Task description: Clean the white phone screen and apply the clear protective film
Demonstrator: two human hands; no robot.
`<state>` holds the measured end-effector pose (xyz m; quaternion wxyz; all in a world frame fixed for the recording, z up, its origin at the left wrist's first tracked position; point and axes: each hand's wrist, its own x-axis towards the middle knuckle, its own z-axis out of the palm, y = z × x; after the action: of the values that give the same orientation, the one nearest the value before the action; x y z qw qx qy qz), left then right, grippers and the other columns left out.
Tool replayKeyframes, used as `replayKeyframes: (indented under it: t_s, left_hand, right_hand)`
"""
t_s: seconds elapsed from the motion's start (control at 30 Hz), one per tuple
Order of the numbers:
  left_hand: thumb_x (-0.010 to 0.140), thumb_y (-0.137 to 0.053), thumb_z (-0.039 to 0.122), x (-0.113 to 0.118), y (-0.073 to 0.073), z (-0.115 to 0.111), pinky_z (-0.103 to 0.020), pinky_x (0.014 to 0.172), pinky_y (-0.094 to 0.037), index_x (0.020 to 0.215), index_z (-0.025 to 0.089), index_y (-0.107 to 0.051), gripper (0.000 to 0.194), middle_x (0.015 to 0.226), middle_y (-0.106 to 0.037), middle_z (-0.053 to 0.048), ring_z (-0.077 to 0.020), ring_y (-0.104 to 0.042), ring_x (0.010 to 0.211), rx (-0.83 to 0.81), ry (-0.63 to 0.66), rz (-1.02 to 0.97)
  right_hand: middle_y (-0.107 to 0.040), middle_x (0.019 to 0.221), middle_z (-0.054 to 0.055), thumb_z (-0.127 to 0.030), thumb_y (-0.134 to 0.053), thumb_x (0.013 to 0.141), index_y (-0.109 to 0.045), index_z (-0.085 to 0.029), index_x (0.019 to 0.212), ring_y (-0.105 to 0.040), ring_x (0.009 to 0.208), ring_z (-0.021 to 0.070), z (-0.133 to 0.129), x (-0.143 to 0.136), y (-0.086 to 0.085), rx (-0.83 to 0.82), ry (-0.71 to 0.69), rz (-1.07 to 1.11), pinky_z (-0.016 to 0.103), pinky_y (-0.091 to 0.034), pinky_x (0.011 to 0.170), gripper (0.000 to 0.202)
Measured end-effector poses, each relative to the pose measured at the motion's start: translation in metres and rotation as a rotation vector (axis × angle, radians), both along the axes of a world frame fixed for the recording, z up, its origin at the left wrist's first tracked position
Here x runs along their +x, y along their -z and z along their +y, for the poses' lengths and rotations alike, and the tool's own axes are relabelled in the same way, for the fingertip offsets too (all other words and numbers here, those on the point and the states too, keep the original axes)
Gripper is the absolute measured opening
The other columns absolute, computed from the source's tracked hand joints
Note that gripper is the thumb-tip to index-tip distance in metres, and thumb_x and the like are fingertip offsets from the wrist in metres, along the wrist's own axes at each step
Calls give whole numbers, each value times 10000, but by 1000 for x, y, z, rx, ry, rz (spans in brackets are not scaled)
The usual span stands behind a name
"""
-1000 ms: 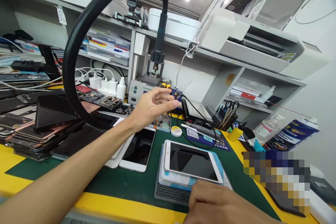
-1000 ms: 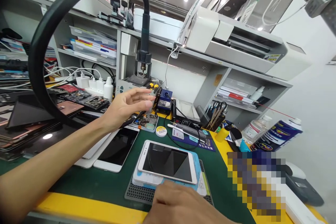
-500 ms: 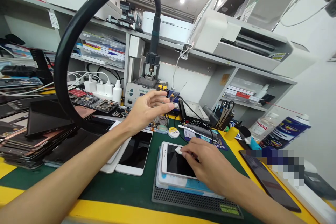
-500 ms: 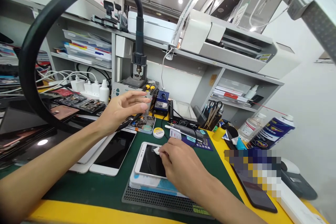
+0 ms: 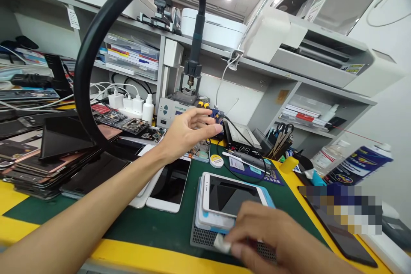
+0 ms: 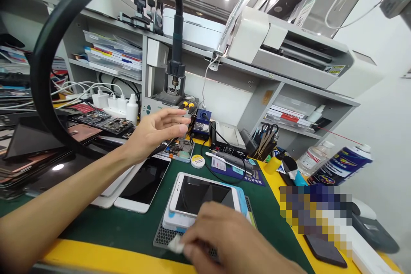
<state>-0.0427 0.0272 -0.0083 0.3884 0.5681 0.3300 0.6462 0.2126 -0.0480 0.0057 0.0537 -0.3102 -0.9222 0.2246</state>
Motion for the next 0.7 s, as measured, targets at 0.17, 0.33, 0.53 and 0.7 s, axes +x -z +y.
replayKeyframes:
  t_s: [0.17,0.33,0.53,0.7]
  left_hand:
    - [696,-922,442,0,1,0,-504,998,-527,1250,152,-658,679,1205,-740,-148,-304,-693,1116,-10,3,15]
    - [703,-915,443,0,3,2,-500,991,-523,1248,169,-661,661,1205,-738,-142,-297,-695,1094,-8,0,27]
    - [706,-914,441,-1,4,3,-477,979,-520,1257,168,-658,666,1197,-737,-135,-283,-700,1064,-9,13,39]
    - [715,-911,432,-2,4,3,-472,984,-519,1270,171,-654,664,1209,-734,-133,-275,-698,1073,-7,18,34]
  right_hand:
    - [-737,898,35,-309,-553,999,-772,-234,956,-624,736,183,42,-5,-2,174,376,0,306,-433,656,236]
    - [-734,936,58,-203,-541,976,-768,-194,932,-642,806,204,63,-20,16,260,329,-32,320,-435,718,231]
    - [-652,819,28,-133,-503,984,-680,-194,757,-578,736,169,56,-45,17,312,201,-68,289,-365,651,294]
    - [-622,809,24,-127,-489,1000,-690,-198,776,-574,781,170,44,-47,15,277,128,-52,284,-381,679,310]
